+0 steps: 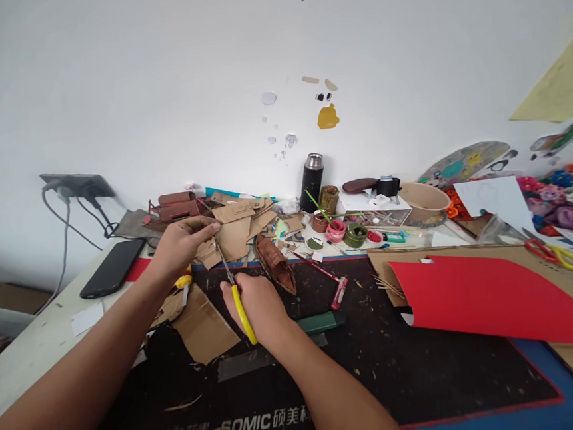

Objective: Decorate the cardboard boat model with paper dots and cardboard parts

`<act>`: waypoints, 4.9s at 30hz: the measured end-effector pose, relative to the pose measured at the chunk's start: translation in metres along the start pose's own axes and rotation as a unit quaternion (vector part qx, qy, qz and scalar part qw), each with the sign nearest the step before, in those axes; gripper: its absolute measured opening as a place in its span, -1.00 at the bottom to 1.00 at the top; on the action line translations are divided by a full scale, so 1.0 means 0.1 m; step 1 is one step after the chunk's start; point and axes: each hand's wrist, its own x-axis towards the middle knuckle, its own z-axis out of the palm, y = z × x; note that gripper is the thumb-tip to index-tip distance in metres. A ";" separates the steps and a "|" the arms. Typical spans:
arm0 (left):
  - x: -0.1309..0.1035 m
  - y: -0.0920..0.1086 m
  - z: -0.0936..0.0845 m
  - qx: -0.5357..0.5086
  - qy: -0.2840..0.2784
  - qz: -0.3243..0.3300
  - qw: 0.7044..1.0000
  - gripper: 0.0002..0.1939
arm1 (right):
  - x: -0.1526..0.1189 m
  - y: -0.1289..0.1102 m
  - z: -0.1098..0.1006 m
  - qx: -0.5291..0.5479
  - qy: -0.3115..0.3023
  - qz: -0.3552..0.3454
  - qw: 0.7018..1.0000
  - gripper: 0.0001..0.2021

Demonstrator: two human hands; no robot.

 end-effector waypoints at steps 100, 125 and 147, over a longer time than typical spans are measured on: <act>-0.51 -0.28 0.86 0.312 -0.177 0.214 0.909 -0.60 | 0.42 0.82 -0.88 0.452 0.140 -0.010 0.881 -0.47; -0.22 -0.24 0.34 0.233 -0.294 0.153 0.914 -0.46 | 0.42 0.85 -0.78 0.331 -0.057 0.050 0.941 -0.69; -0.26 -0.19 0.33 0.197 -0.285 0.116 0.931 -0.27 | 0.31 0.73 -0.83 0.154 -0.033 -0.047 0.986 -0.71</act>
